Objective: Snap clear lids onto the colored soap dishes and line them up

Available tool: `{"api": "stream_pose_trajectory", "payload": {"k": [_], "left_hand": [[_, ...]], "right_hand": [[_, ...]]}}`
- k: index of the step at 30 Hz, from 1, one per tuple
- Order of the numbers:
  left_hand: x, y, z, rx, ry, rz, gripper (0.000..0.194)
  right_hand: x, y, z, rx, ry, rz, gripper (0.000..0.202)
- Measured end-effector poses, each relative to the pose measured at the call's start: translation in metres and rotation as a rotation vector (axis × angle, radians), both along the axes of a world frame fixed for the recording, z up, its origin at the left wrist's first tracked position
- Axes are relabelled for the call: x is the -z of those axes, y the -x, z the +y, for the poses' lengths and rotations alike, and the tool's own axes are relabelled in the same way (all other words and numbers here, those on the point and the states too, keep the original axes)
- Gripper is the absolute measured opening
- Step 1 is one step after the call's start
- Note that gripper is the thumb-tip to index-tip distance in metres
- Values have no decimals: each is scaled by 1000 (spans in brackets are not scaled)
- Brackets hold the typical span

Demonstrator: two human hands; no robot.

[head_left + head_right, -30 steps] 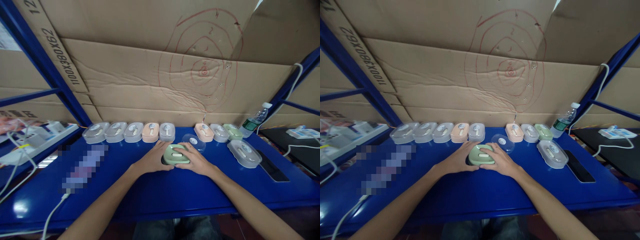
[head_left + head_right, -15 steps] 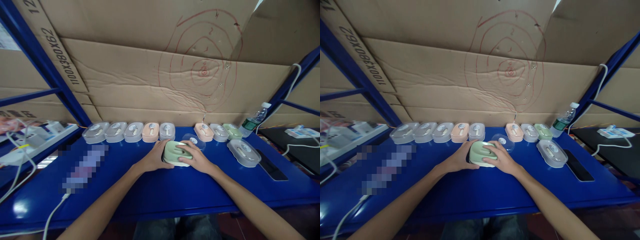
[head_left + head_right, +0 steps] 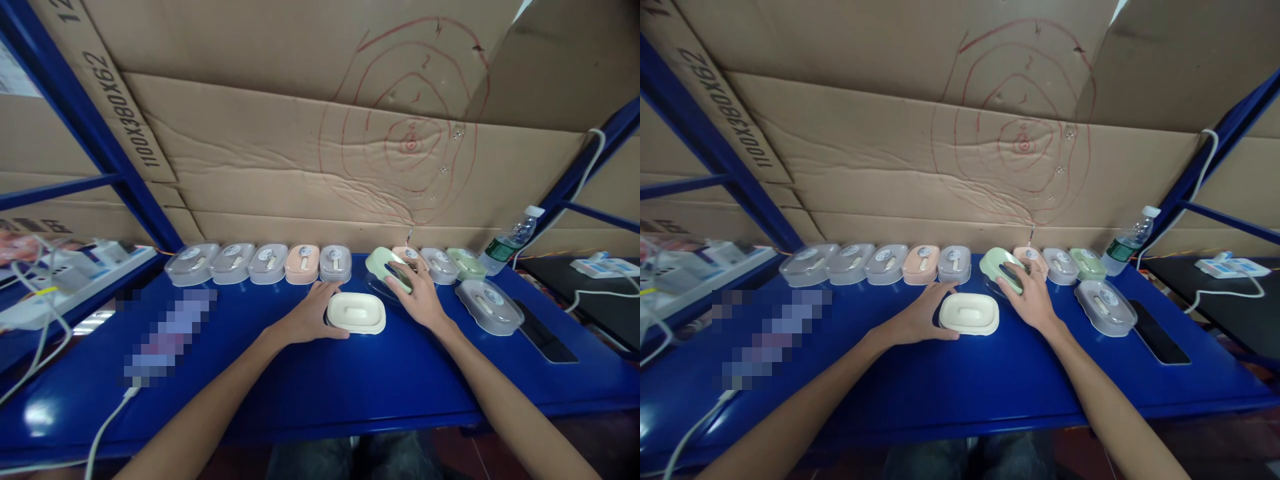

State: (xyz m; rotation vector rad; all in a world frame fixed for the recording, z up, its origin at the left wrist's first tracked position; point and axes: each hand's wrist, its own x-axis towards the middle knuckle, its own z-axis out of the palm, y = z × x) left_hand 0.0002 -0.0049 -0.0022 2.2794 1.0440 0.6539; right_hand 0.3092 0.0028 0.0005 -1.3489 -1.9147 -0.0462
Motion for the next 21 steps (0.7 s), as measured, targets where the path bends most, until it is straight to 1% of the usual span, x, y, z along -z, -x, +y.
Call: {"api": "stream_pose_trajectory", "payload": {"k": [6,14,18,21], "left_hand": [[0,0,-1,-3,26,32,108],[0,3,0,6,38,41,107],[-2,4,0,14,12,44,104],[-4,4,-1,7,15,68,104]], "right_hand": [[7,-7,6,44,-26,-160,55],[5,-14,9,53,-58,-254,55],[1,-17,7,55,-41,-253,55],[-4,-20,7,42,-6,-190,56]]}}
